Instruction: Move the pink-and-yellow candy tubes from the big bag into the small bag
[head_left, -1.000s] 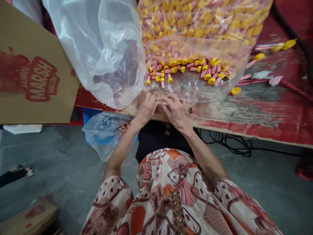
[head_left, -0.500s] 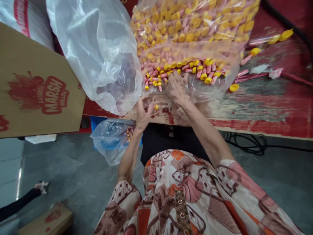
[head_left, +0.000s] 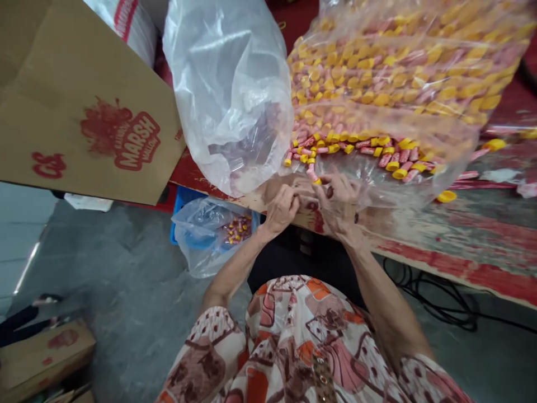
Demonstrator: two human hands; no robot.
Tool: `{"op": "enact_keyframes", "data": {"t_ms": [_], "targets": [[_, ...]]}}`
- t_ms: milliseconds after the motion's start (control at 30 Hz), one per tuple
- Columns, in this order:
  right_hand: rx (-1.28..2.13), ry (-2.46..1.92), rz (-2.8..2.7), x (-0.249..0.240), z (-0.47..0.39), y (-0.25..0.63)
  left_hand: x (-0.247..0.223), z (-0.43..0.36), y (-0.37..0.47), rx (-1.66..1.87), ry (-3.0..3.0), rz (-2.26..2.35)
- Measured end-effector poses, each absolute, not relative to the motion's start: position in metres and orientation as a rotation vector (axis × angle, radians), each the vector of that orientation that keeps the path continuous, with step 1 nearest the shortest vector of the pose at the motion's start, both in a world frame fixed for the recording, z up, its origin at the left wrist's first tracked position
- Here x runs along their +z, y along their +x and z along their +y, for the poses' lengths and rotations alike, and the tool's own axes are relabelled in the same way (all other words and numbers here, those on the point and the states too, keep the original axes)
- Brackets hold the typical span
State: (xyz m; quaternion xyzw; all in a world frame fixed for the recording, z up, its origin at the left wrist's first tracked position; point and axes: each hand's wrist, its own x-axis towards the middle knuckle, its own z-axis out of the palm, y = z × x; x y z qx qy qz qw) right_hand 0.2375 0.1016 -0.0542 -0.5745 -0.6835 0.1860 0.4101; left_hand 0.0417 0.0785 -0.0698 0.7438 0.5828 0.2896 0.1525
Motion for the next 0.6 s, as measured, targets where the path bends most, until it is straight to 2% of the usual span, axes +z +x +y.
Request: {"op": "enact_keyframes", "data": {"t_ms": [233,333,433,600], "targets": [[0.383,-1.409,-1.787,-0.075,0.097,0.228,-0.039,0.189,-0.051,1.158,1.648,2.095],[0.374,-1.412,-1.932,-0.082,0.094,0.227,-0.04,0.228,-0.072,0.907,1.743,2.072],[0.367,-1.423,-2.027,-0.085,0.091,0.227,-0.045,0.234,-0.077,0.658,1.823,2.03],[0.351,-1.446,-1.959,-0.084,0.092,0.224,-0.045,0.208,-0.087,0.737,1.945,1.895]]}}
